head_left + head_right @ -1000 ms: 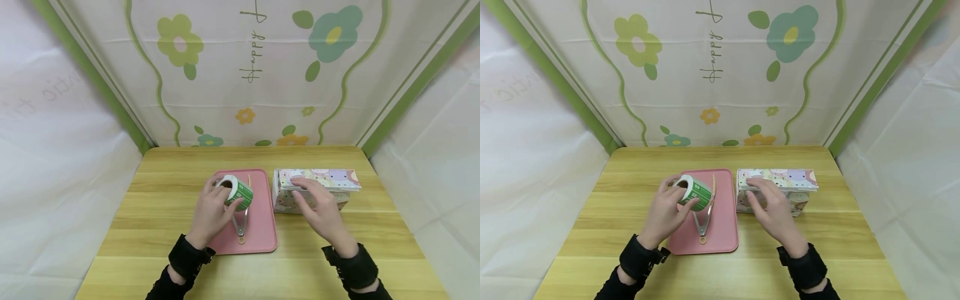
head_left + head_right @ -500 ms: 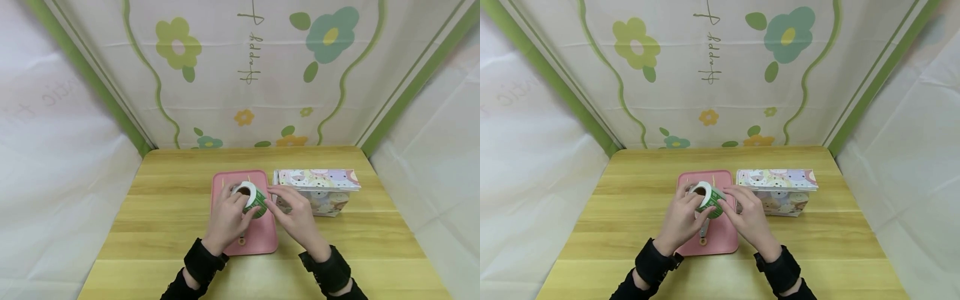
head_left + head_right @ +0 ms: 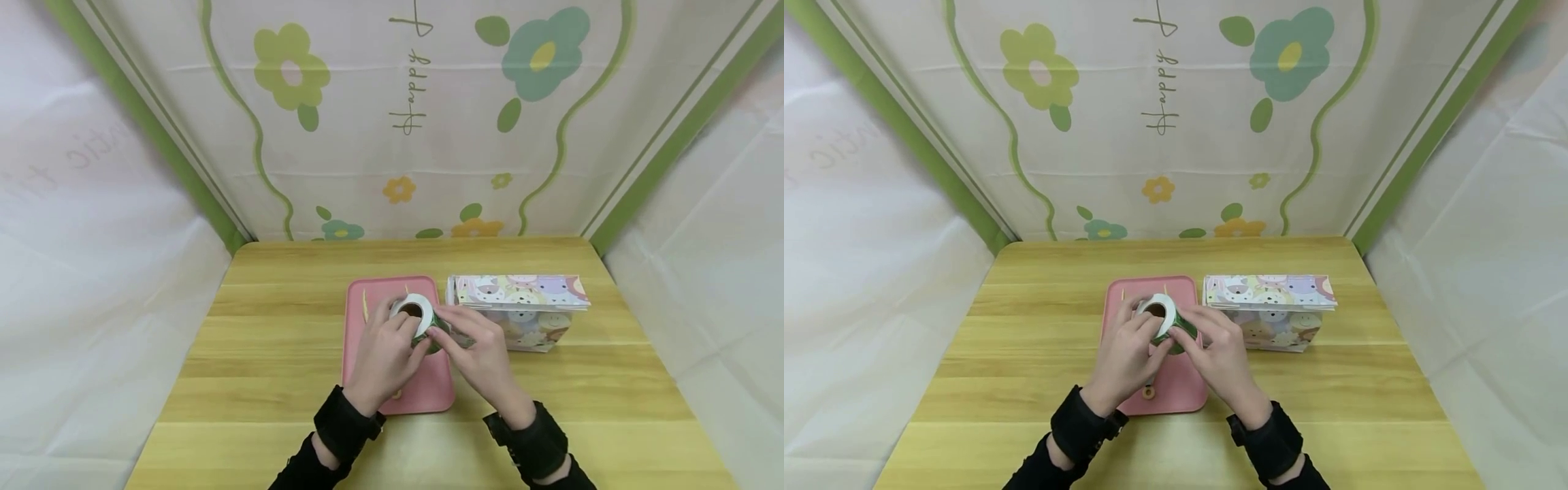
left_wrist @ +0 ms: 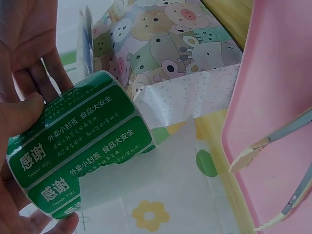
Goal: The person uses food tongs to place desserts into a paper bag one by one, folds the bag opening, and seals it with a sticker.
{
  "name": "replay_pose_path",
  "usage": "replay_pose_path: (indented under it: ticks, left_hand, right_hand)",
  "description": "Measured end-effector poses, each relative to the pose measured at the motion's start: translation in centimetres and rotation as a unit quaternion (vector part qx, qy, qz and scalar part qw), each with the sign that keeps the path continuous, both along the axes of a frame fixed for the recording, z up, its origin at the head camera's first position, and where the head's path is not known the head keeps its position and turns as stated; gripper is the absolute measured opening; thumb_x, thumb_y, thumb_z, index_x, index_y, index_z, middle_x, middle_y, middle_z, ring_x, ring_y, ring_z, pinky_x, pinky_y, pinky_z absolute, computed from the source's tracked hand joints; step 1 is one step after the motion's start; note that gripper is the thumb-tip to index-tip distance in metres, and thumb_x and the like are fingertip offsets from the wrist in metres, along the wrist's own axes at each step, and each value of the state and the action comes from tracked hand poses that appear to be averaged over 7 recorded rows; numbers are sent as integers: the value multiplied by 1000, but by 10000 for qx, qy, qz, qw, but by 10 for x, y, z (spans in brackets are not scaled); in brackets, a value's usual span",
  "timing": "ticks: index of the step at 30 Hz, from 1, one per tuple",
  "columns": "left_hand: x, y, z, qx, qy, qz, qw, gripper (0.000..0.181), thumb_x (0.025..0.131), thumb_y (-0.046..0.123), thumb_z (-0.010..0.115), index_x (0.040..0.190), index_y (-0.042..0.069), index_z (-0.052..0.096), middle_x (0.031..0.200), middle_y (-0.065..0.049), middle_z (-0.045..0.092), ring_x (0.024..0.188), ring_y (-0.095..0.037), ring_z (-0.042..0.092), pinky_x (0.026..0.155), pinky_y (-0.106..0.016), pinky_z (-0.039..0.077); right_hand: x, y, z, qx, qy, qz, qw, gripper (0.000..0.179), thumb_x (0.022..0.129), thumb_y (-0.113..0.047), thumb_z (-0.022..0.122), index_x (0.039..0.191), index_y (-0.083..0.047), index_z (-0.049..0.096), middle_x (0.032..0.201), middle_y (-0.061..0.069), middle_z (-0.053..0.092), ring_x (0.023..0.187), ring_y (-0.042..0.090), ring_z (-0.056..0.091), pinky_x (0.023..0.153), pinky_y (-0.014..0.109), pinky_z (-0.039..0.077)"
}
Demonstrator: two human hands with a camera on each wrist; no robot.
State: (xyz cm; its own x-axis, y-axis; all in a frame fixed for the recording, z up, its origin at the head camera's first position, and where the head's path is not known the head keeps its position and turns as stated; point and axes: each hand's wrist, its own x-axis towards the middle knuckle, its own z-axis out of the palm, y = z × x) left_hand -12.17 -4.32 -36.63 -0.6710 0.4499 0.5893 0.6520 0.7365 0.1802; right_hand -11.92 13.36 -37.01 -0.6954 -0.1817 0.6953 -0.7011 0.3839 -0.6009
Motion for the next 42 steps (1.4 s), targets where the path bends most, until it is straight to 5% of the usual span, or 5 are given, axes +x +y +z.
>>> replay_pose_path:
  ticks: [11, 17, 25, 34, 42]
  left_hand:
    - [-1, 3, -2, -25, -142, 67, 9999, 26, 82, 32, 75, 83, 8, 65, 89, -6, 66, 118, -31, 47, 101, -40, 29]
    - [-1, 5, -2, -137, -239, 148, 9995, 28, 85, 36, 71, 85, 10, 64, 92, -5, 67, 120, -30, 46, 97, -41, 34]
    - [-2, 6, -2, -119, -243, 29, 9996, 28, 87, 36, 70, 81, 10, 62, 86, -4, 66, 118, -31, 48, 104, -37, 24]
    - [-3, 4, -7, -35, -214, -32, 9998, 32, 87, 37, 69, 74, 11, 57, 75, -3, 62, 112, -30, 53, 105, -37, 23]
    - [-3, -5, -13, 131, -197, 56, 9997, 33, 85, 38, 70, 78, 7, 62, 77, -5, 64, 109, -30, 54, 104, -38, 25]
  right_hand:
    - [11, -7, 31, -264, 101, 76, 9996, 28, 69, 16, 72, 96, 12, 68, 97, 23, 65, 86, 37, 64, 74, 34, 49]
    - [10, -7, 29, -317, 190, 38, 9993, 25, 69, 18, 71, 93, 12, 68, 96, 22, 65, 85, 37, 64, 73, 33, 49]
    - [10, -5, 27, -327, 153, -28, 9993, 24, 72, 19, 67, 94, 10, 69, 94, 20, 66, 85, 36, 64, 71, 36, 50]
    - [4, 4, 0, -517, -203, -720, 9959, 15, 82, 9, 67, 94, 2, 70, 91, 11, 68, 73, 20, 66, 63, 23, 49]
    - [11, 6, 14, -653, -715, -1197, 9881, 9, 83, 12, 63, 91, 9, 67, 84, 17, 66, 67, 27, 64, 60, 28, 50]
